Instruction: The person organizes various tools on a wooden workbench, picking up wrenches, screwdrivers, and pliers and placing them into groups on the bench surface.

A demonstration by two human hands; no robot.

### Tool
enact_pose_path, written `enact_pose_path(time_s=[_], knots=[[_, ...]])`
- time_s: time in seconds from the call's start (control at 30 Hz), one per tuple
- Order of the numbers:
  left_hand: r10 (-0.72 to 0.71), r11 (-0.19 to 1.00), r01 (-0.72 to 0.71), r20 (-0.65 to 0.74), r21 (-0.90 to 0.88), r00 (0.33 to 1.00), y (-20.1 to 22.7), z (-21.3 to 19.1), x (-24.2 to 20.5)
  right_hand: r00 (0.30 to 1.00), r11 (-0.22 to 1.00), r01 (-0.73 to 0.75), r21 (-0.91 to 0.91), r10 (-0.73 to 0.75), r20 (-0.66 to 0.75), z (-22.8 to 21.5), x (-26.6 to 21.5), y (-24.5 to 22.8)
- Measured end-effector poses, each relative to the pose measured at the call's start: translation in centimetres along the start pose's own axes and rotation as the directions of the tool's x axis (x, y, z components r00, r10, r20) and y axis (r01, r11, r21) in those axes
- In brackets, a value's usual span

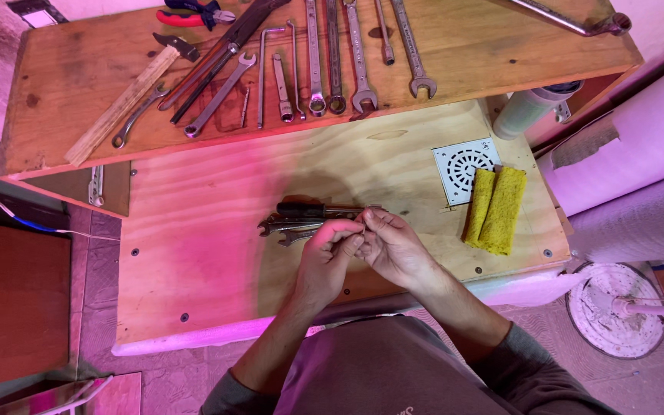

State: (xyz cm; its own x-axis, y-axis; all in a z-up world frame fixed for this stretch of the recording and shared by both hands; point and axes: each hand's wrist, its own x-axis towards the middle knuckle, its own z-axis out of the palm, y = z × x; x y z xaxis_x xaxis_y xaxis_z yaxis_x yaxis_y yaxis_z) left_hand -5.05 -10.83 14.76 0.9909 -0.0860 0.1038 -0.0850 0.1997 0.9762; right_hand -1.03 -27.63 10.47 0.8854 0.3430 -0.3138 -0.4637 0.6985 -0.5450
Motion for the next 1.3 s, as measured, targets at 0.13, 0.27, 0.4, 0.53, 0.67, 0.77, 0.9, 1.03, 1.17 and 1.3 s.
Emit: enact_pose_path(time_s=[0.13,0.27,0.4,0.53,0.67,0.77,0.9,1.03,1.17,1.3], knots=[[0.011,1.000,-0.011,-0.012,-0.001,1.000,0.7,-0.1,0.2,0.999,0.999,0.042,-0.031,-0.042,0.002,-0.5,0.8,0.0],[-0.014,1.000,0.014,-0.005,-0.004,1.000,1.3,-0.2,0.4,0.982,0.968,0.187,-0.167,-0.187,0.020,-1.2,1.7,0.5],[0.009,0.999,-0.008,-0.007,0.049,1.000,1.3,-0.3,0.5,0.954,0.917,0.300,-0.262,-0.293,0.066,-1.5,2.9,1.0],[0.024,0.996,-0.024,-0.005,0.081,1.000,-1.4,-1.8,0.5,0.930,0.855,0.362,-0.372,-0.357,0.085,0.0,2.8,0.1],[-0.067,0.997,0.071,-0.105,0.042,0.992,-5.3,-4.0,0.7,0.815,0.478,0.544,-0.690,-0.497,0.298,2.2,1.2,0.3],[-0.157,0.987,0.160,-0.116,0.013,0.981,-5.9,-4.5,1.0,0.797,0.384,0.546,-0.744,-0.512,0.320,2.3,0.8,1.2],[-0.177,0.981,0.184,-0.116,0.054,0.977,-6.7,-4.6,0.3,0.794,0.278,0.529,-0.802,-0.495,0.353,0.7,1.8,1.1],[-0.187,0.971,0.197,-0.087,0.138,0.979,-9.6,-6.2,-0.8,0.673,-0.067,0.511,-0.857,-0.589,0.447,2.9,2.8,-5.7],[-0.212,0.965,0.227,-0.119,0.130,0.970,-10.5,-7.1,-2.1,0.512,-0.465,0.345,-0.816,-0.635,0.578,3.5,5.3,-11.8],[-0.214,0.966,0.230,-0.129,0.119,0.968,-11.8,-8.3,-2.5,0.450,-0.545,0.237,-0.804,-0.672,0.588,5.7,7.4,-16.2]])
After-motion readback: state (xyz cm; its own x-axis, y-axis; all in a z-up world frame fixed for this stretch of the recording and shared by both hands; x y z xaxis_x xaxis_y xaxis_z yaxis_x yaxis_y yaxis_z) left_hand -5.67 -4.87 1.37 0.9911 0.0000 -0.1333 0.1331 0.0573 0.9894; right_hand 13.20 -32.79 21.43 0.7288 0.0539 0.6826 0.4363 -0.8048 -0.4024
